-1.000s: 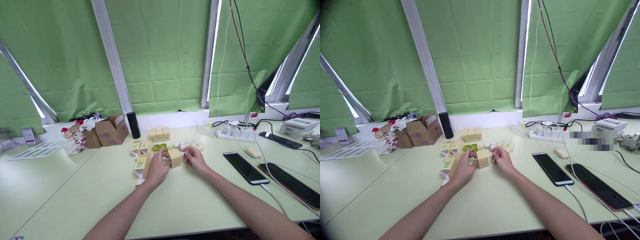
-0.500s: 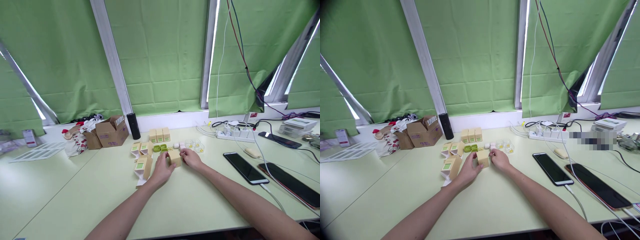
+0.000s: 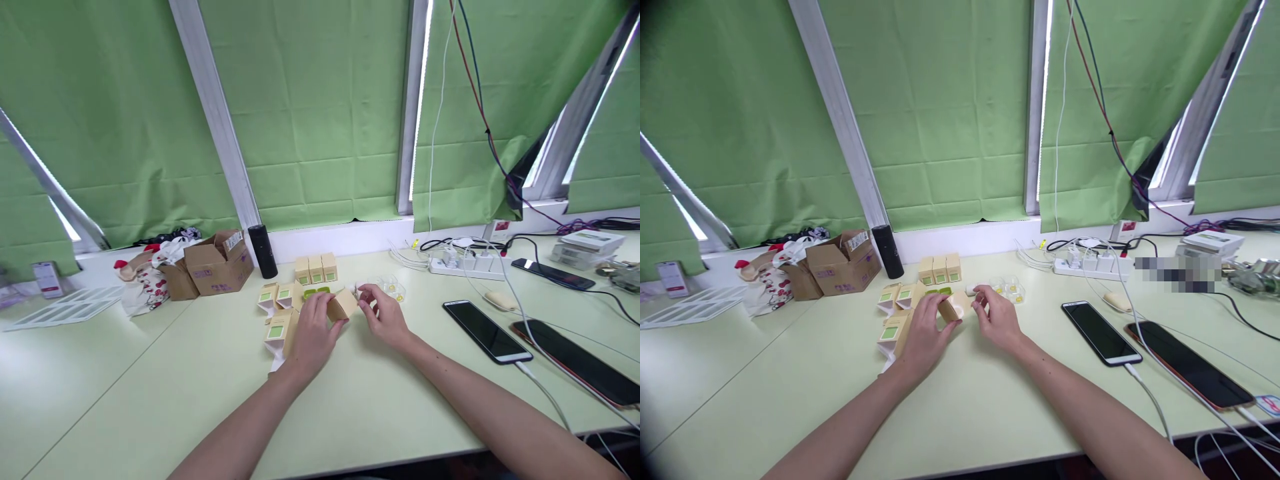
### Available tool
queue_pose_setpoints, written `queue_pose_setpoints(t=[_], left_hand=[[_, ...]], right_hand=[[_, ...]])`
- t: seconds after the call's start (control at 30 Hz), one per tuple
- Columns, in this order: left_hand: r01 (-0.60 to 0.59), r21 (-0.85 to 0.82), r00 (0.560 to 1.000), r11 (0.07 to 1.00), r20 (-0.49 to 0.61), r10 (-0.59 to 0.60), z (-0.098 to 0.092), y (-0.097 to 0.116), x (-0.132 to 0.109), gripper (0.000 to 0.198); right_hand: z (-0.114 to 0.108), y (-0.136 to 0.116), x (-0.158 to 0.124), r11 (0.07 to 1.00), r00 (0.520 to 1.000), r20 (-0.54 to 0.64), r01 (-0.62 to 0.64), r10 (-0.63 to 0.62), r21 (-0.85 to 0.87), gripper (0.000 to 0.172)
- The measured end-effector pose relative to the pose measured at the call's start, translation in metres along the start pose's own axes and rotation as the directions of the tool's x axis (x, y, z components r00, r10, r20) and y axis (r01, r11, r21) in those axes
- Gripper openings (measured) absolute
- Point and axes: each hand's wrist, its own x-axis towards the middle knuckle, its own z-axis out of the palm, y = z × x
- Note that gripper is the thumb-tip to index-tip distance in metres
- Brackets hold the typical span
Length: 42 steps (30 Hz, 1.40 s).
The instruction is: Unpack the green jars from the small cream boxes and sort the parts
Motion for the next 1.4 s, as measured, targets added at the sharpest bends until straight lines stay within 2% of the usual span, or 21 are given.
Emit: queue_pose_setpoints(t=[0.13,0.2,0.27,0.33,0.43,0.63,0.77,0.87,1.03,1.17,1.3,1.4], left_hand=[[-0.147,0.119,0.979,0.982,-0.122,0.162,-0.003,0.0,0.0,0.051],[-0.234,0.184,0.942,0.955,-0.2,0.27,-0.005,0.001,0.001,0.05],[-0.312,0.264,0.886,0.912,-0.266,0.38,-0.006,0.003,0.002,0.049],[-0.358,0.339,0.834,0.87,-0.303,0.461,-0.008,0.006,0.003,0.048],[-0.388,0.413,0.787,0.824,-0.316,0.529,-0.01,0.01,0.003,0.048],[-0.403,0.475,0.762,0.783,-0.299,0.574,-0.012,0.014,0.004,0.043],[-0.393,0.479,0.776,0.785,-0.286,0.562,-0.011,0.013,0.004,0.042],[-0.381,0.457,0.804,0.804,-0.266,0.532,-0.01,0.012,0.002,0.042],[-0.299,0.347,0.901,0.889,-0.203,0.382,-0.003,0.009,-0.002,0.039],[-0.22,0.248,0.963,0.943,-0.096,0.25,0.006,0.006,-0.005,0.04],[-0.152,0.138,0.988,0.979,0.026,0.15,0.013,0.002,-0.007,0.041],[-0.11,0.104,0.992,0.988,0.077,0.102,0.017,-0.001,-0.008,0.041]], right_hand=[[-0.004,-0.021,-0.008,0.973,0.971,-0.053,0.23,-0.231,-0.034,0.034],[-0.003,-0.03,-0.012,0.941,0.938,-0.072,0.337,-0.338,-0.025,0.043],[0.0,-0.036,-0.014,0.914,0.909,-0.098,0.406,-0.405,-0.014,0.05],[0.002,-0.039,-0.015,0.898,0.891,-0.121,0.44,-0.438,-0.007,0.052],[0.004,-0.04,-0.016,0.88,0.871,-0.143,0.475,-0.471,-0.007,0.052],[0.005,-0.036,-0.016,0.872,0.862,-0.144,0.49,-0.486,-0.004,0.053],[0.006,-0.034,-0.016,0.876,0.866,-0.145,0.482,-0.478,-0.004,0.052],[0.007,-0.032,-0.016,0.883,0.876,-0.128,0.469,-0.466,-0.01,0.052],[0.006,-0.031,-0.015,0.913,0.91,-0.076,0.403,-0.408,-0.068,0.051],[0.005,-0.033,-0.014,0.945,0.959,0.021,0.283,-0.283,-0.164,0.048],[0.006,-0.034,-0.014,0.958,0.983,0.07,0.181,-0.169,-0.222,0.05],[0.006,-0.033,-0.013,0.957,0.989,0.075,0.141,-0.126,-0.253,0.05]])
